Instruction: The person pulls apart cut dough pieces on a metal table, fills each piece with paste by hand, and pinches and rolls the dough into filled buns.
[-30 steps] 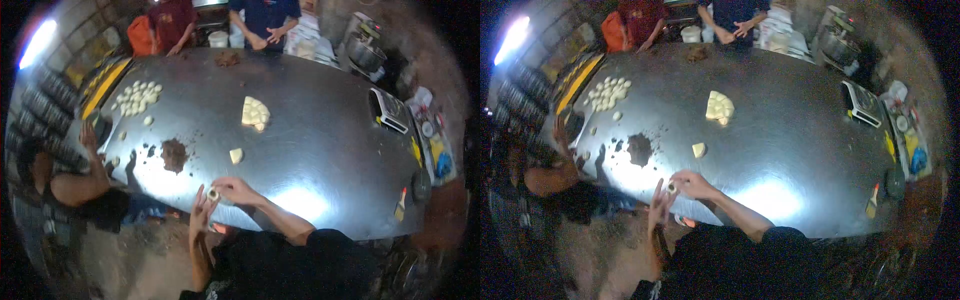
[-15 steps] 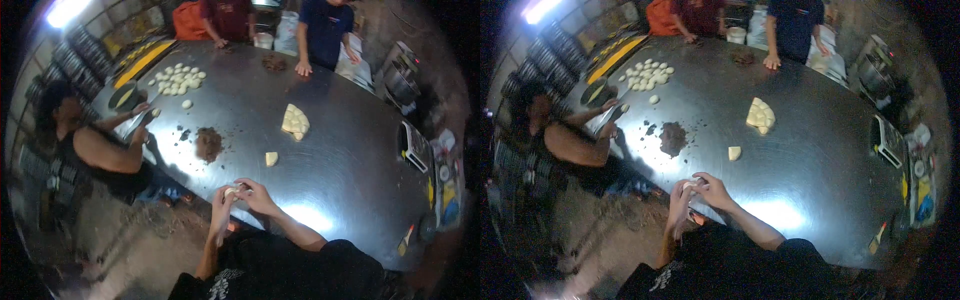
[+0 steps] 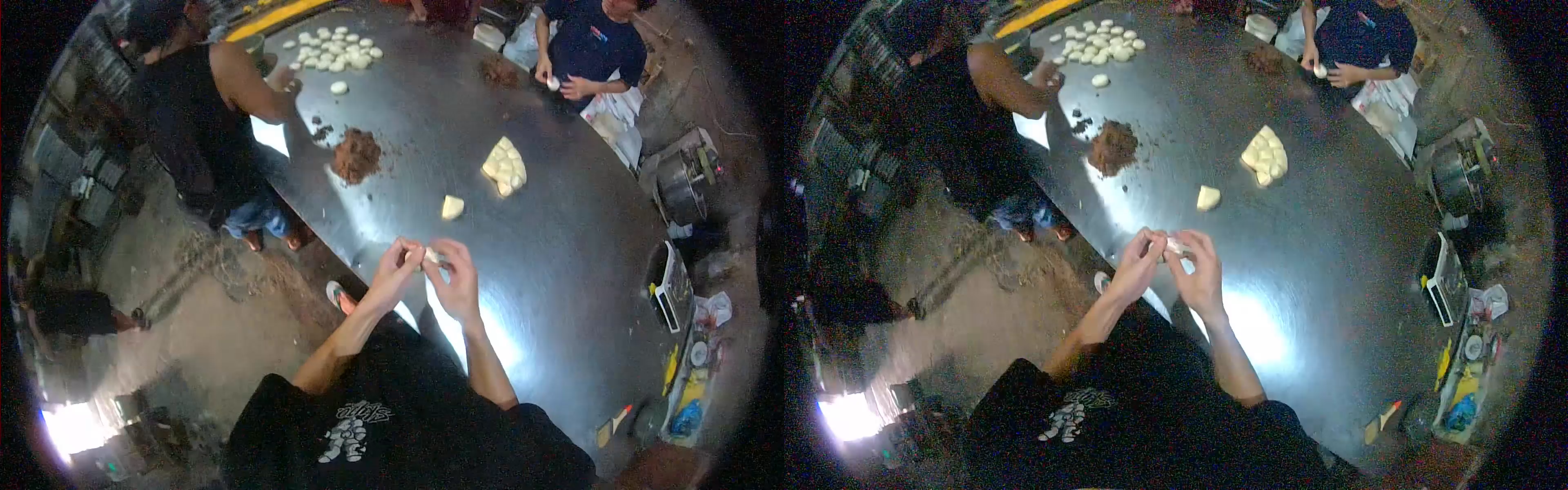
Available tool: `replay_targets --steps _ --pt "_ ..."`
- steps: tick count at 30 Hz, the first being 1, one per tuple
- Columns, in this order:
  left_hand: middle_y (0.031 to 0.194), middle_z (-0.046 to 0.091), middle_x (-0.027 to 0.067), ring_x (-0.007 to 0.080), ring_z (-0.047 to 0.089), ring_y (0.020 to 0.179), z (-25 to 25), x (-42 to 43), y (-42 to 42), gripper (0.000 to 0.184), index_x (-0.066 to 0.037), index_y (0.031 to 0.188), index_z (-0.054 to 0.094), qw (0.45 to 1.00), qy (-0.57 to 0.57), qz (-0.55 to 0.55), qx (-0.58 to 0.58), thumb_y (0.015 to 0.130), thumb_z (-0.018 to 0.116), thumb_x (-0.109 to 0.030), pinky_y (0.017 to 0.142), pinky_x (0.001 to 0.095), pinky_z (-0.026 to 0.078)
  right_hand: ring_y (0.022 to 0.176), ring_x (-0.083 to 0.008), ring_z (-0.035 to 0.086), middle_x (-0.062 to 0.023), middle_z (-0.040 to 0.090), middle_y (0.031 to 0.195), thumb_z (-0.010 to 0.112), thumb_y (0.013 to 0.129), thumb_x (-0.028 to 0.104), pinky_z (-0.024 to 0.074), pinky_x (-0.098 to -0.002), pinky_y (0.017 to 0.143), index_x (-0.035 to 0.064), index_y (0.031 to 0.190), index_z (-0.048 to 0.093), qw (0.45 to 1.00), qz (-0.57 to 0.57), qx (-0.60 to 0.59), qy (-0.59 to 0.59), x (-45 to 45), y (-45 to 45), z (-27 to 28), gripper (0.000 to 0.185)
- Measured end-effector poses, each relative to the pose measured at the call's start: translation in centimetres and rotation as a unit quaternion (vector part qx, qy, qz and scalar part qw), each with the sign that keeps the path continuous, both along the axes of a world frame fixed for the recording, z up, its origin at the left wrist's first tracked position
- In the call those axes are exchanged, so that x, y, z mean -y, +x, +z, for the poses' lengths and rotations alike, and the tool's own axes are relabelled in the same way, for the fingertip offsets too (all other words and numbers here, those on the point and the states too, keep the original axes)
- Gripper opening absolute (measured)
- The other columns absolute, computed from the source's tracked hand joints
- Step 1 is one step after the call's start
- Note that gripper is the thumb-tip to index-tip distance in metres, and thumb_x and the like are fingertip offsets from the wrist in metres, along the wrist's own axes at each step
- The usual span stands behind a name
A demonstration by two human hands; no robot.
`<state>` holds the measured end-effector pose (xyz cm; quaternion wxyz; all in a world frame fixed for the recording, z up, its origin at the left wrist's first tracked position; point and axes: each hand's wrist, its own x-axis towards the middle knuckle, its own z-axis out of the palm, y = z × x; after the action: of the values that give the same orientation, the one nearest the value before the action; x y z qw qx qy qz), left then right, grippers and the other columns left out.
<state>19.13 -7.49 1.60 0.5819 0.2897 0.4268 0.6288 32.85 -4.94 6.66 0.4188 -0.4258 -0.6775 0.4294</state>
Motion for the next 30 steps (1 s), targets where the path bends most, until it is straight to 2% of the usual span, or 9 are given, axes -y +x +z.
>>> replay_targets --steps 3,5,7,16,18,22,24,26,30 --pt "0.119 0.055 0.0082 0.0151 0.049 0.111 -1.3 0.5 1.0 0.019 -0.006 0.107 0.055 0.996 0.055 -0.055 0.039 0.096 0.058 -0.021 0.097 0.0312 0.039 0.09 -0.0215 0.064 -0.0133 0.064 0.095 0.067 0.082 0.001 0.0516 -0.0312 0.077 -0.0009 0.095 0.069 0.999 -0.011 0.025 -0.023 0.9 2.1 -0.3 0.013" --pt "0.127 0.053 0.0114 0.0177 0.047 0.119 -0.2 0.8 0.9 0.023 -0.004 0.112 0.055 0.985 0.04 -0.021 -0.165 0.095 0.059 -0.02 0.102 0.0323 0.038 0.083 -0.0269 0.061 -0.0125 0.065 0.092 0.064 0.084 0.004 0.0497 -0.0358 0.075 -0.0002 0.095 0.068 0.985 -0.02 0.152 0.08 0.8 3.7 -2.7 0.013" --pt "0.13 0.052 0.0122 0.0199 0.047 0.122 0.3 1.3 -0.7 0.029 -0.001 0.116 0.055 0.985 0.033 0.038 -0.165 0.094 0.061 -0.021 0.104 0.033 0.038 0.092 -0.0285 0.055 -0.0115 0.061 0.09 0.062 0.086 0.01 0.0448 -0.0368 0.083 0.0024 0.09 0.068 0.963 -0.04 0.247 0.099 0.2 5.9 -9.5 0.01" --pt "0.114 0.06 0.0079 0.0153 0.057 0.107 -1.3 9.2 -9.2 0.028 -0.002 0.115 0.058 0.968 -0.105 0.207 -0.095 0.095 0.058 -0.022 0.095 0.0291 0.046 0.107 -0.034 0.047 -0.0157 0.056 0.108 0.05 0.094 0.026 0.0334 -0.0455 0.094 0.0075 0.108 0.062 0.912 -0.212 0.31 0.166 -6.4 2.8 -7.3 0.026" --pt "0.115 0.06 0.0071 0.0161 0.056 0.109 -1.4 9.5 -9.5 0.025 -0.004 0.113 0.06 0.961 -0.125 0.235 -0.079 0.095 0.058 -0.022 0.094 0.0306 0.047 0.109 -0.0363 0.047 -0.0175 0.055 0.111 0.044 0.096 0.024 0.0348 -0.0445 0.09 0.007 0.111 0.058 0.837 -0.128 0.489 0.21 -5.2 -0.3 -14.5 0.027" --pt "0.118 0.059 0.0088 0.0194 0.056 0.109 -0.2 6.4 -9.0 0.021 -0.003 0.11 0.058 0.972 -0.09 0.21 -0.058 0.097 0.055 -0.02 0.094 0.0323 0.047 0.114 -0.0336 0.045 -0.0164 0.054 0.118 0.045 0.095 0.027 0.0333 -0.0445 0.093 0.0065 0.111 0.058 0.872 -0.072 0.474 0.098 -7.0 -1.6 -12.4 0.029" --pt "0.115 0.059 0.0086 0.0179 0.056 0.107 0.7 5.3 -9.0 0.021 -0.002 0.109 0.059 0.977 -0.065 0.194 -0.055 0.097 0.055 -0.018 0.094 0.0324 0.047 0.098 -0.0302 0.054 -0.0154 0.059 0.102 0.051 0.089 0.021 0.0403 -0.0419 0.086 0.0055 0.103 0.06 0.948 0.038 0.231 0.215 -8.3 1.5 -14.1 0.023" --pt "0.111 0.06 0.0075 0.0166 0.056 0.104 1.8 4.5 -9.6 0.02 -0.002 0.108 0.06 0.982 -0.041 0.172 -0.063 0.096 0.056 -0.017 0.092 0.0321 0.047 0.077 -0.0258 0.061 -0.0143 0.064 0.085 0.055 0.084 0.014 0.0469 -0.0395 0.072 0.0069 0.096 0.065 0.932 0.174 0.29 -0.132 -8.6 4.3 -9.5 0.017" --pt "0.111 0.061 0.0059 0.0154 0.057 0.102 -0.5 4.4 -11.7 0.02 -0.003 0.108 0.059 0.981 -0.067 0.163 -0.078 0.096 0.056 -0.018 0.092 0.0308 0.046 0.068 -0.0238 0.062 -0.0127 0.068 0.077 0.062 0.084 0.016 0.0481 -0.0361 0.065 0.0035 0.09 0.069 0.858 0.296 0.419 -0.003 -6.5 6.4 -7.1 0.015"
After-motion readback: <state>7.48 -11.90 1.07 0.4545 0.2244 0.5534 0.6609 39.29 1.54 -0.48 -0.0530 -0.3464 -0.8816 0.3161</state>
